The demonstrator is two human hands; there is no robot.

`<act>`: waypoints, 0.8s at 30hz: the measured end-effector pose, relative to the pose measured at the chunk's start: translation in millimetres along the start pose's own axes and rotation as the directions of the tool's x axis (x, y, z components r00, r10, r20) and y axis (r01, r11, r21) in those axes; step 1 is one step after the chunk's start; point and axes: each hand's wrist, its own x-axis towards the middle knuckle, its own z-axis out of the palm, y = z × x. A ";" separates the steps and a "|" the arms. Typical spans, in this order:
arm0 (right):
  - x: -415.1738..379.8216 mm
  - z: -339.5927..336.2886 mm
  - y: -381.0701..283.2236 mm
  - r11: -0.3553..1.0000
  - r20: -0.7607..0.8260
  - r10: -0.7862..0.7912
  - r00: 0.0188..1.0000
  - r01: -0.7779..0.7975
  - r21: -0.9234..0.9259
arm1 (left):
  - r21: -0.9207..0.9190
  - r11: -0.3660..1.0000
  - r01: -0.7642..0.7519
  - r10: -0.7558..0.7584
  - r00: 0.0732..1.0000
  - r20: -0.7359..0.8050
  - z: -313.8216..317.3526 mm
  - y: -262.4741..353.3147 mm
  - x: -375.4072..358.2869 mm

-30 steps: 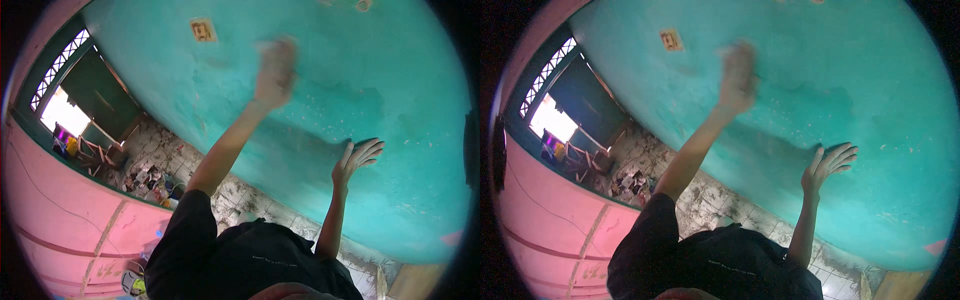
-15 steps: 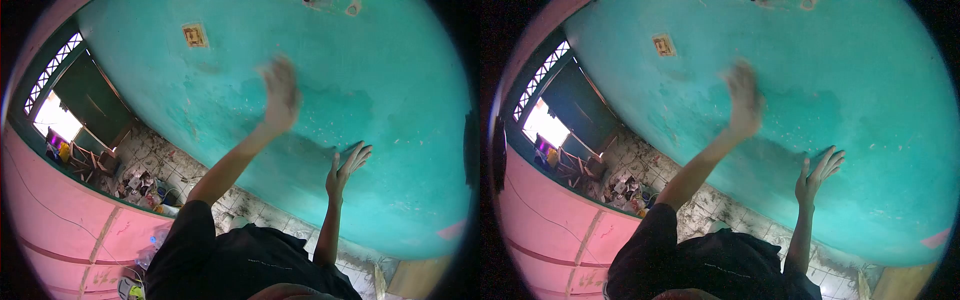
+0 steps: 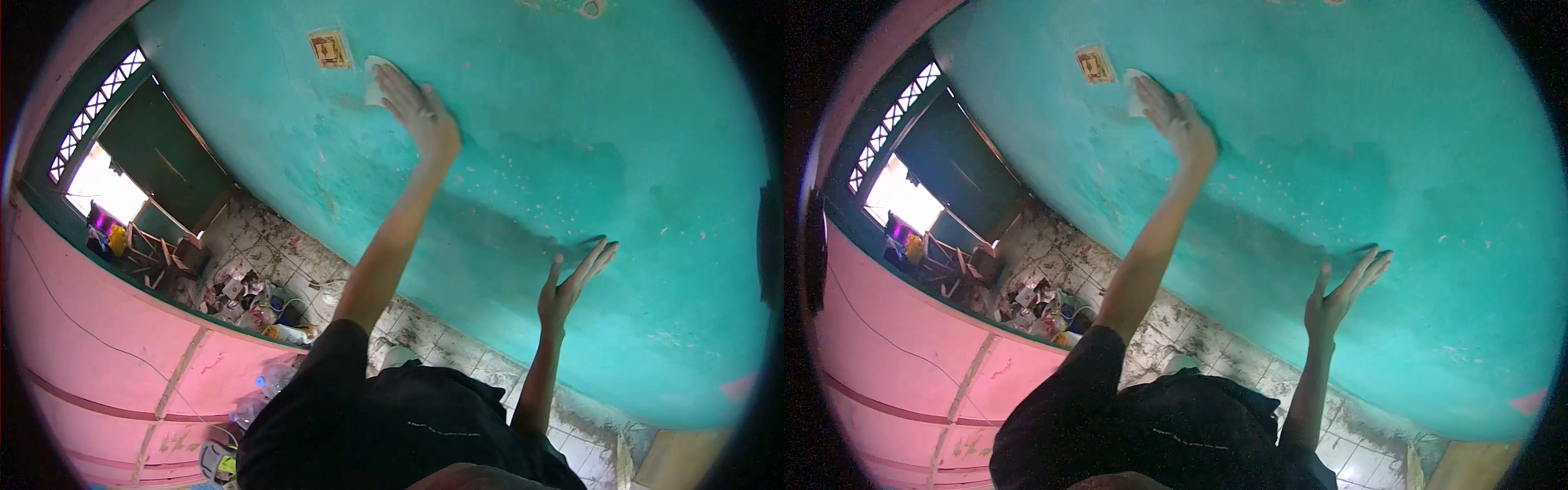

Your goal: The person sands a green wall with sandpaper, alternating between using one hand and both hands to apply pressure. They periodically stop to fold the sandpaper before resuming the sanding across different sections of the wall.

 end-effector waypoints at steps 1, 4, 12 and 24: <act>-4.4 2.4 -2.5 1.000 0.004 0.012 1.000 -0.012 0.001 | 0.033 0.979 0.201 -0.191 0.963 -0.188 6.7 5.5 -0.2; 5.8 11.3 -8.0 0.997 -0.044 0.047 0.998 -0.050 -0.067 | 0.001 0.974 -0.225 0.215 0.936 0.278 -4.0 48.5 -72.8; 3.8 9.1 -7.3 0.990 -0.029 0.062 0.998 -0.065 -0.123 | 0.055 0.974 -0.220 0.208 0.962 0.178 -3.4 18.9 -41.5; 9.3 21.4 -7.6 0.975 -0.058 0.149 0.987 -0.156 -0.158 | 0.121 0.981 -0.149 0.143 0.988 0.056 -7.5 26.7 -29.3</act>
